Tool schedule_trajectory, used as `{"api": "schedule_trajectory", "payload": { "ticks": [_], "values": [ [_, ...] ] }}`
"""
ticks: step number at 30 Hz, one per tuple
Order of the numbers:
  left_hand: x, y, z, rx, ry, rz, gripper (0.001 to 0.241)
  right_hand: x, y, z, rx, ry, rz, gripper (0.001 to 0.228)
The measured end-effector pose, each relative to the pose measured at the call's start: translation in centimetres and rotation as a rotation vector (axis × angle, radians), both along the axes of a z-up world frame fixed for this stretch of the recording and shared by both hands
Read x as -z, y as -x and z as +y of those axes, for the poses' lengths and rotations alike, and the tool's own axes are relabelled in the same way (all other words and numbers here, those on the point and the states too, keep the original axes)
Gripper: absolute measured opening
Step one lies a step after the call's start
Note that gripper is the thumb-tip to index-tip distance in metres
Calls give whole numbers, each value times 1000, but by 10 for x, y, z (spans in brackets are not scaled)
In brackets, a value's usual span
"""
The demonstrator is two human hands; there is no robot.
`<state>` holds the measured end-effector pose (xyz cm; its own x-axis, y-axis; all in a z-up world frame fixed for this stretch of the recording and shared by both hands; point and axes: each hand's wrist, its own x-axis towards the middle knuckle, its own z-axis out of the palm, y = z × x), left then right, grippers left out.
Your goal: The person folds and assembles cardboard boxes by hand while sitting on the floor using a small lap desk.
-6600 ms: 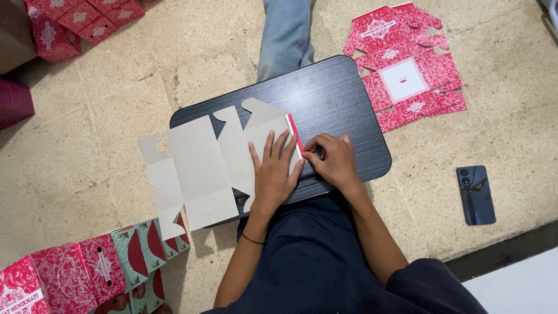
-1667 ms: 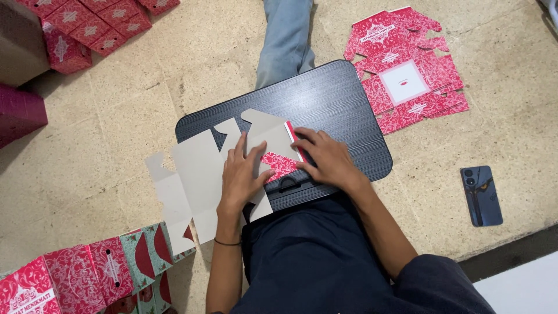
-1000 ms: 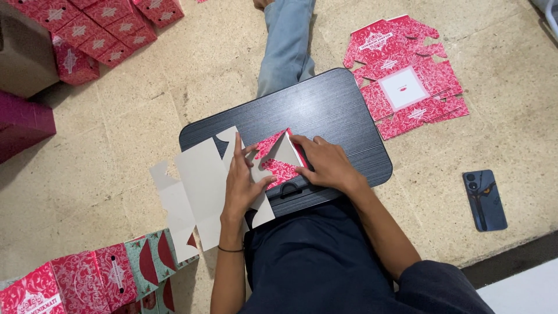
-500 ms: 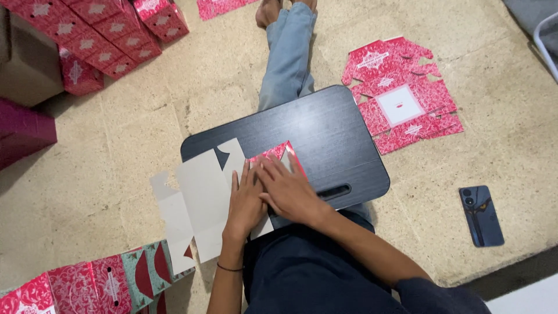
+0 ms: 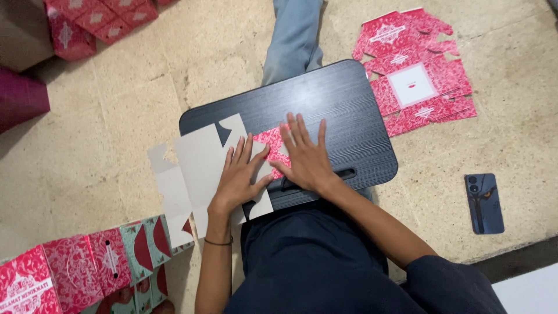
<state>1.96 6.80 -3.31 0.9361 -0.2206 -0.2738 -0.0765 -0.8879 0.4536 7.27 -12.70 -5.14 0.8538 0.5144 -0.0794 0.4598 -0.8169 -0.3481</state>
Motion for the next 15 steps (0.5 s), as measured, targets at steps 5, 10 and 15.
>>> {"api": "schedule_trajectory", "payload": {
  "ticks": [5,10,15],
  "values": [
    [19,-4,21,56,45,29,83,18,4,-4,4,-87,-108,98],
    [22,-6,25,74,47,30,82,21,1,-5,3,-106,-109,101],
    [20,-6,18,59,43,43,84,11,-4,-13,6,-91,67,101]
  ]
}}
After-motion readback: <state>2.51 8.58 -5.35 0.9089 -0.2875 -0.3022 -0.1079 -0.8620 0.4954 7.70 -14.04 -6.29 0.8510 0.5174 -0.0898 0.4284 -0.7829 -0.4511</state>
